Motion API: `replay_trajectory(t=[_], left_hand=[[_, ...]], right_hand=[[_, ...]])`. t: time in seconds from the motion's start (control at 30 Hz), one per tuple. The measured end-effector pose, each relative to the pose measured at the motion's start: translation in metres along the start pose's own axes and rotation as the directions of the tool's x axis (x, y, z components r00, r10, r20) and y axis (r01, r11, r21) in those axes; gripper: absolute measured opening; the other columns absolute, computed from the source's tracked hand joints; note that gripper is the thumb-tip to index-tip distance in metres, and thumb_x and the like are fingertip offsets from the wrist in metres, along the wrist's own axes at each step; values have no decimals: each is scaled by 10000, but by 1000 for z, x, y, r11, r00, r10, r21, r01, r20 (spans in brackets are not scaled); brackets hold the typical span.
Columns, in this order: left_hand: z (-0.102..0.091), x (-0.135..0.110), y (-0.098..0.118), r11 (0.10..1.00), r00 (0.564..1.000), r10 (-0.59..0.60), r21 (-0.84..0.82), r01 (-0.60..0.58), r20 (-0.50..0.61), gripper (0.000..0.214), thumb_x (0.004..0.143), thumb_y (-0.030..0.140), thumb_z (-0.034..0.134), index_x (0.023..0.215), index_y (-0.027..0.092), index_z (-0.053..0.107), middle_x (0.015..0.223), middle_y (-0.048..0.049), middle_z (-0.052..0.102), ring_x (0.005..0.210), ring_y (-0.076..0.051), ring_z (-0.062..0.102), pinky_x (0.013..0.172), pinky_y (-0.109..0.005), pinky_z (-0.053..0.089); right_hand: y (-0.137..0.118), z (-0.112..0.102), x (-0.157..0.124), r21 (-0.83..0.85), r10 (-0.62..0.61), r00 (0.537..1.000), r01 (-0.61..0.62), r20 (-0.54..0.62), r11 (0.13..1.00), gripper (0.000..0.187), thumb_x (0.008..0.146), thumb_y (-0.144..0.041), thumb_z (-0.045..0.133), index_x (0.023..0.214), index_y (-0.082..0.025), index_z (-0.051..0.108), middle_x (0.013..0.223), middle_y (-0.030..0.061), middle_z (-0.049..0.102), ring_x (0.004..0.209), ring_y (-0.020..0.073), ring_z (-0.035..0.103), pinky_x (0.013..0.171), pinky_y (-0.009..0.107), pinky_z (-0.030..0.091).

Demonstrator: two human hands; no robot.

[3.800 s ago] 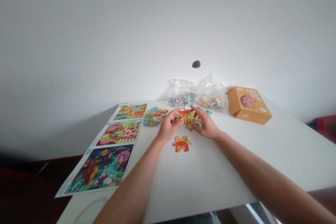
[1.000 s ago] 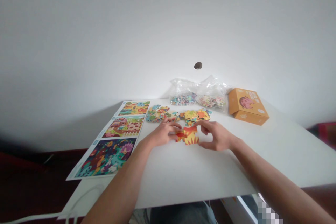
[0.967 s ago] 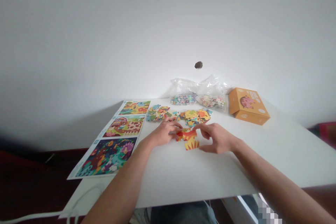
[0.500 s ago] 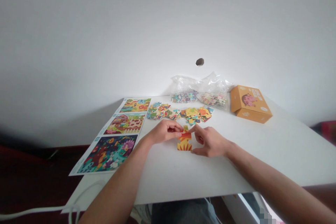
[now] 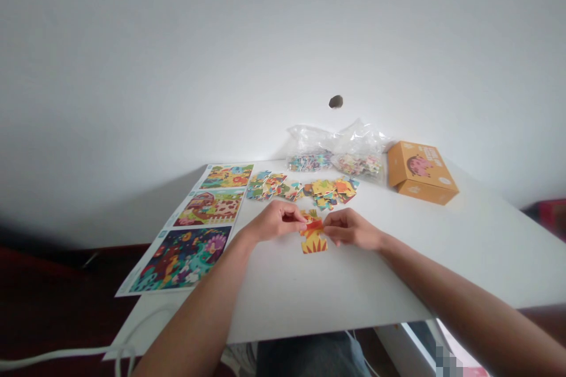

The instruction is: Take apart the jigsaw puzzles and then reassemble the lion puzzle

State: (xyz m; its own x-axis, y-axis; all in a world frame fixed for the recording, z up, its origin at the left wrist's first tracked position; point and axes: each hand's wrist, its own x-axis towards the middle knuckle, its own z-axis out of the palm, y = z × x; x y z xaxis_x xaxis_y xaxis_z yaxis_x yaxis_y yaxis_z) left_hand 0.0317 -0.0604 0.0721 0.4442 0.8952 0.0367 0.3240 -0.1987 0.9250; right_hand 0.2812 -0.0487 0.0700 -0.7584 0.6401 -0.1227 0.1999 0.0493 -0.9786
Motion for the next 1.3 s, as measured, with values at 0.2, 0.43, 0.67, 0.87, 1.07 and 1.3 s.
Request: replay_trajectory(t=[0.2, 0.43, 0.67, 0.87, 1.07, 1.3], left_hand=[[-1, 2, -2, 893, 969, 239, 380, -243, 58, 175, 826, 245, 676, 973, 203, 761, 977, -69, 735, 967, -205, 629, 955, -374, 448], [-14, 4, -15, 787, 969, 196, 565, -247, 150, 302, 814, 274, 700, 1111, 317, 731, 1301, -23, 638, 1283, -285, 456, 1130, -498, 280], [-8, 7, -12, 817, 964, 225, 510, -268, 145, 356, 776, 238, 718, 1130, 272, 721, 1218, -35, 686, 1186, -254, 540, 1152, -476, 260], [-6, 3, -12, 858, 987, 144, 488, -158, 67, 632, 724, 252, 757, 1334, 249, 592, 1259, -72, 642, 1272, -283, 453, 1126, -441, 327], [-8, 3, -8, 862, 973, 164, 456, -222, 163, 704, 713, 369, 794, 1362, 233, 558, 1309, -99, 620, 1236, -286, 491, 1112, -448, 316], [-2, 7, -5, 836, 953, 199, 467, -287, 229, 425, 750, 375, 773, 1155, 266, 703, 1285, -70, 643, 1185, -266, 548, 1114, -442, 267]], right_hand=[[2, -5, -1, -134, 167, 984, -158, 55, 978, 247, 820, -368, 626, 693, -162, 575, 530, -38, 585, 373, 60, 433, 375, 187, 280], [-6, -6, -4, -205, 238, 961, -208, 138, 956, 252, 797, -334, 621, 623, -156, 583, 528, -24, 607, 375, 68, 494, 383, 179, 333], [-5, -5, 0, -228, 280, 955, -252, 100, 940, 239, 788, -337, 630, 633, -156, 607, 512, -28, 600, 373, 65, 476, 388, 183, 325], [-6, -3, 1, -251, 303, 952, -283, 46, 926, 245, 765, -319, 632, 582, -161, 590, 486, -32, 582, 378, 70, 473, 399, 191, 339], [-7, -1, 4, -260, 327, 945, -317, -5, 912, 245, 741, -300, 629, 543, -166, 575, 462, -40, 555, 367, 66, 446, 395, 203, 335], [-3, -1, 5, -315, 344, 938, -341, -49, 886, 265, 764, -320, 603, 548, -174, 554, 462, -35, 541, 363, 73, 443, 392, 211, 331]])
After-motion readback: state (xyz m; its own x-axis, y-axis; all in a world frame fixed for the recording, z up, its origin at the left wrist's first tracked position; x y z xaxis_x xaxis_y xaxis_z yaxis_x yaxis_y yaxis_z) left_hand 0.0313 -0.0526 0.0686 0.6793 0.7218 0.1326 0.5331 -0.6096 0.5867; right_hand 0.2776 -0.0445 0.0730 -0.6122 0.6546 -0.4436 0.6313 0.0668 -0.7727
